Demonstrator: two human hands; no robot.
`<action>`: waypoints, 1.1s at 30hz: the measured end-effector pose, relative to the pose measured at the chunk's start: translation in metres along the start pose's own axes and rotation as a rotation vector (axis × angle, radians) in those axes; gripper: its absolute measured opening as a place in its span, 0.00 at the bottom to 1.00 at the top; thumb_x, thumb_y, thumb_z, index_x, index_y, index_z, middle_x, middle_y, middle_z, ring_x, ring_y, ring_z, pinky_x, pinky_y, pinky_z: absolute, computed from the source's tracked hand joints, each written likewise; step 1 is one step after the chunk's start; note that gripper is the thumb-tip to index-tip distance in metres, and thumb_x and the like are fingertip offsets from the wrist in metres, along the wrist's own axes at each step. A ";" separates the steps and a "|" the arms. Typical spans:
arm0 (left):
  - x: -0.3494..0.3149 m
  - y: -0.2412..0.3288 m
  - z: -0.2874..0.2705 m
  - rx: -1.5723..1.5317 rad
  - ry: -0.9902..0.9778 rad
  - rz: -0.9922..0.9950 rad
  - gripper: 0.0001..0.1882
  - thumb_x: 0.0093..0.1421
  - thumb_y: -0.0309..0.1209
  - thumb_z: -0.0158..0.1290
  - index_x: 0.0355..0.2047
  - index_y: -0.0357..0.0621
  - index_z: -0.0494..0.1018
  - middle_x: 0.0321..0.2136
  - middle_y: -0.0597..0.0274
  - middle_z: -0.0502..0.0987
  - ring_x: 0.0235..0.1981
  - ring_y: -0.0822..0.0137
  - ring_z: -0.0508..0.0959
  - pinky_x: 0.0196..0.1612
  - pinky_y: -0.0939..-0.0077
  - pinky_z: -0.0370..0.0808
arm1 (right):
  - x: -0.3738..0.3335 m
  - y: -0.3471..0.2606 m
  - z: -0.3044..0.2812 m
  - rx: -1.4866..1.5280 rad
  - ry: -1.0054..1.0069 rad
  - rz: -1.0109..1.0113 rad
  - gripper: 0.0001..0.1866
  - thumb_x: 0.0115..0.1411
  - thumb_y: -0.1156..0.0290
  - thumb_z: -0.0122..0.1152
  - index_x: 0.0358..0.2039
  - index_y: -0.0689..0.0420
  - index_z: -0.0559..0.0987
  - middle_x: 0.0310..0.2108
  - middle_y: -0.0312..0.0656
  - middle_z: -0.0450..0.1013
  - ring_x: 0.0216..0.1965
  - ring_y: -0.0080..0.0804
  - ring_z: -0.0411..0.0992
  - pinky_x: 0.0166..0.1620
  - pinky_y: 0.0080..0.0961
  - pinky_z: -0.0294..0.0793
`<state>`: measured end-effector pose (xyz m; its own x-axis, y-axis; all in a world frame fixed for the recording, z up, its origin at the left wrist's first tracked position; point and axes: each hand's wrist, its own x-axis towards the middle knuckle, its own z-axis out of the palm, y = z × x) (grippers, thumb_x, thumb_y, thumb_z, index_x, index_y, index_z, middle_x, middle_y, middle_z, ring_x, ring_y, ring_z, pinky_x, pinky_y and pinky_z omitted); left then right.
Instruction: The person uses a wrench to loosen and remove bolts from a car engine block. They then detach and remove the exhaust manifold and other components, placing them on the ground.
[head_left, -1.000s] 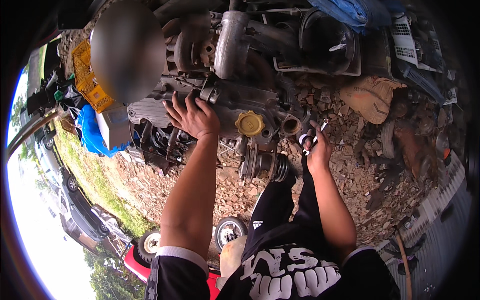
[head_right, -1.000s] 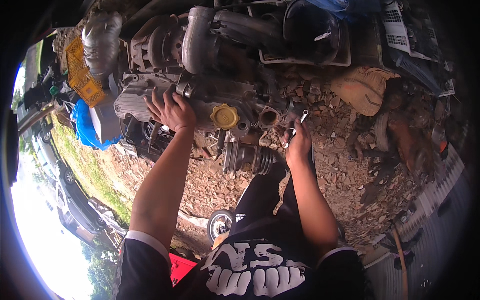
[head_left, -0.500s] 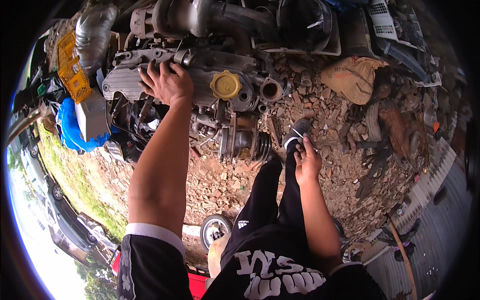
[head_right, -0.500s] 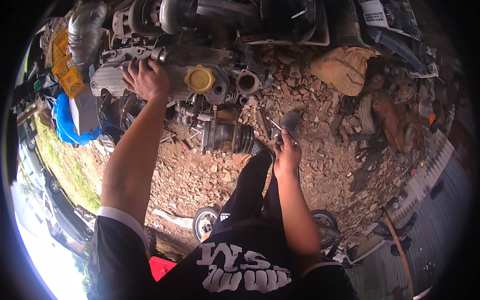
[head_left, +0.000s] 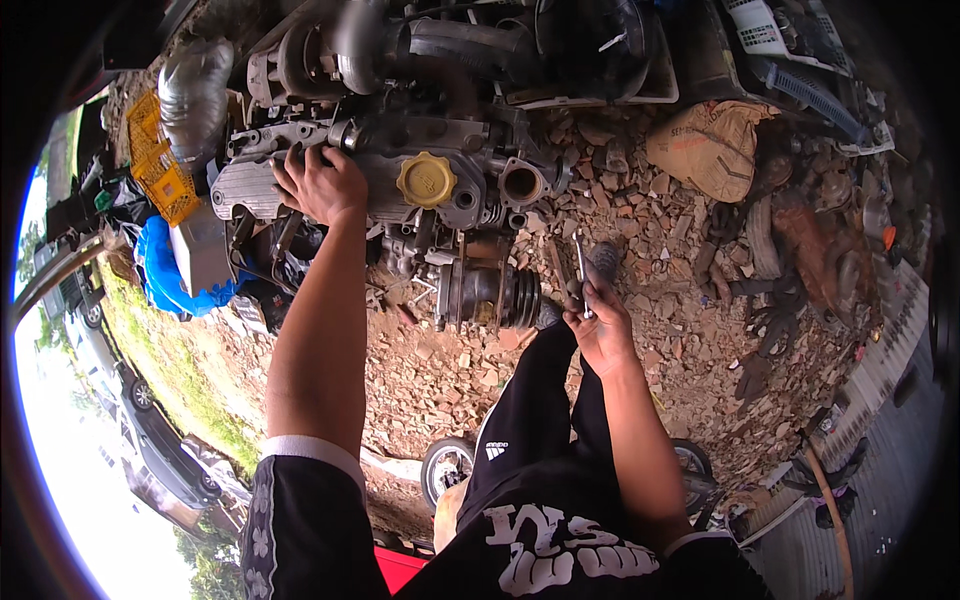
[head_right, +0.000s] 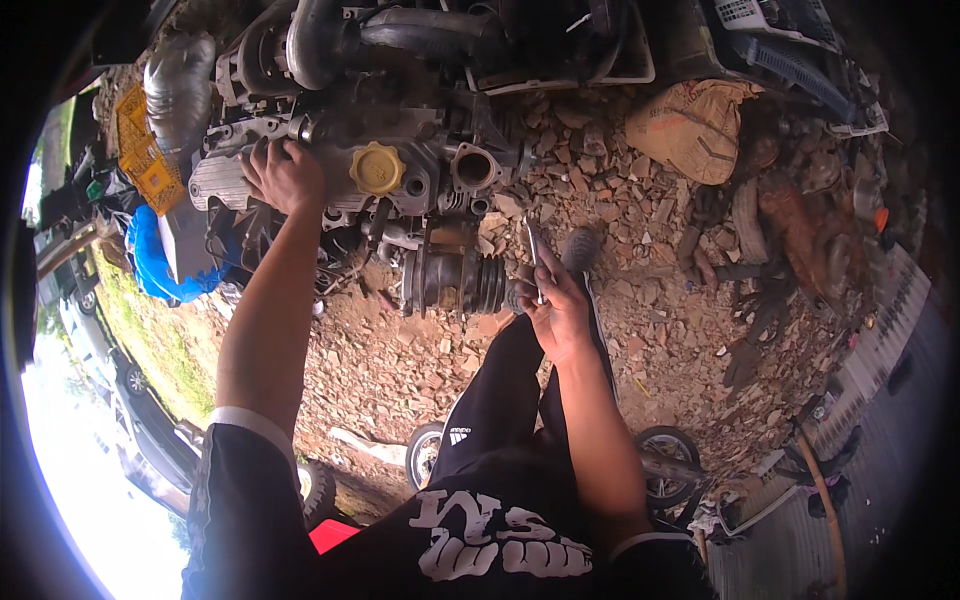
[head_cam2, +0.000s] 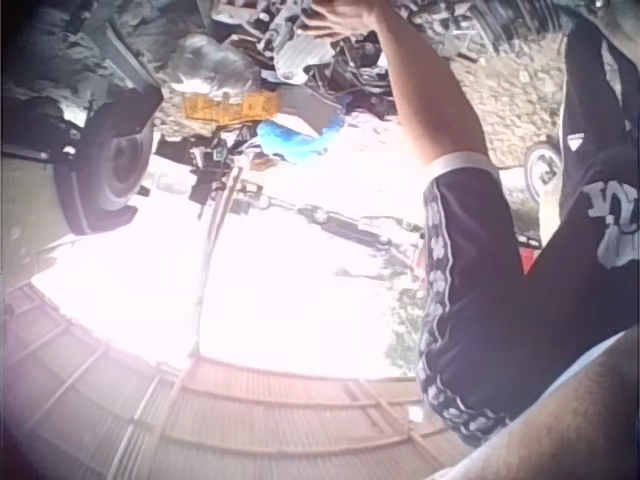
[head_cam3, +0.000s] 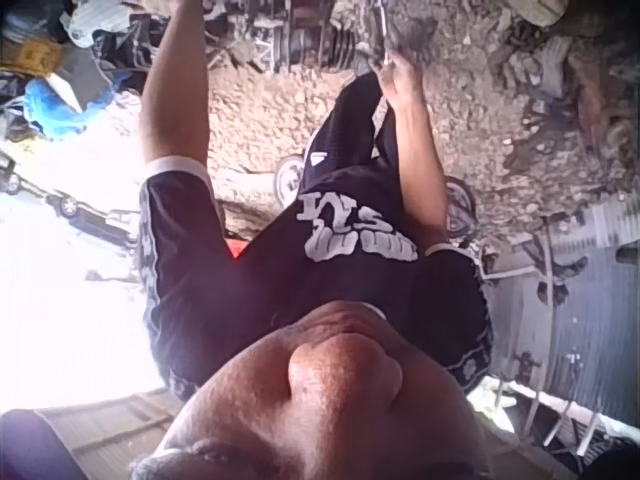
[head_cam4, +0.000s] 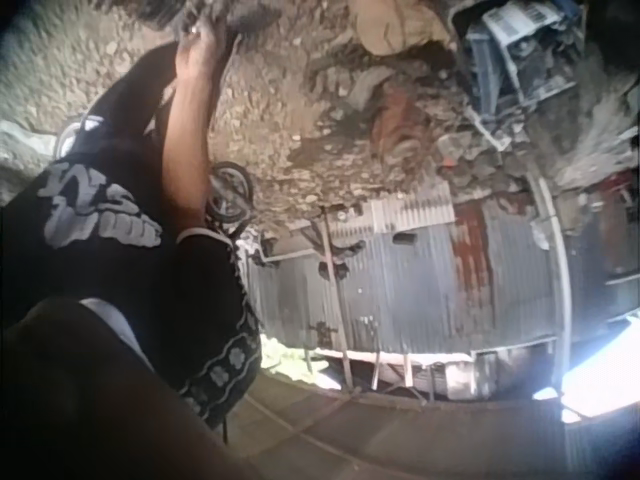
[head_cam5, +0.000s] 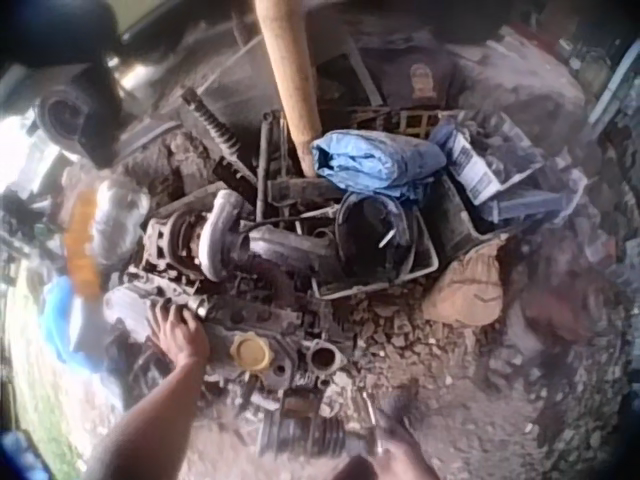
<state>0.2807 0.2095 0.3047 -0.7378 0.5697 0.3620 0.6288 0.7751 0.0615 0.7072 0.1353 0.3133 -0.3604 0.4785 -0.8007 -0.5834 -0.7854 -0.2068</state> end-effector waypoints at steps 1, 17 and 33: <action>-0.001 -0.001 0.000 0.016 -0.004 0.006 0.19 0.64 0.45 0.46 0.45 0.55 0.83 0.64 0.65 0.70 0.72 0.53 0.55 0.73 0.51 0.43 | -0.001 -0.005 0.006 -0.076 -0.017 0.032 0.20 0.70 0.73 0.55 0.61 0.54 0.74 0.41 0.37 0.78 0.39 0.29 0.78 0.41 0.27 0.74; -0.001 0.000 -0.005 0.002 -0.020 -0.007 0.19 0.66 0.45 0.45 0.44 0.55 0.83 0.62 0.66 0.71 0.71 0.52 0.56 0.72 0.54 0.46 | 0.105 -0.069 0.057 -0.665 0.061 -0.192 0.20 0.71 0.66 0.57 0.62 0.53 0.76 0.36 0.27 0.72 0.28 0.12 0.61 0.29 0.13 0.62; 0.000 -0.001 -0.005 0.026 -0.063 0.007 0.18 0.66 0.44 0.44 0.45 0.55 0.81 0.63 0.66 0.69 0.71 0.52 0.55 0.69 0.48 0.47 | 0.169 -0.014 0.042 -0.936 0.028 -0.136 0.23 0.70 0.72 0.52 0.65 0.50 0.72 0.45 0.42 0.81 0.40 0.27 0.77 0.45 0.26 0.75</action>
<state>0.2805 0.2074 0.3091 -0.7477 0.5909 0.3029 0.6283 0.7772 0.0351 0.6236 0.2434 0.2045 -0.3076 0.5890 -0.7473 0.2062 -0.7255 -0.6566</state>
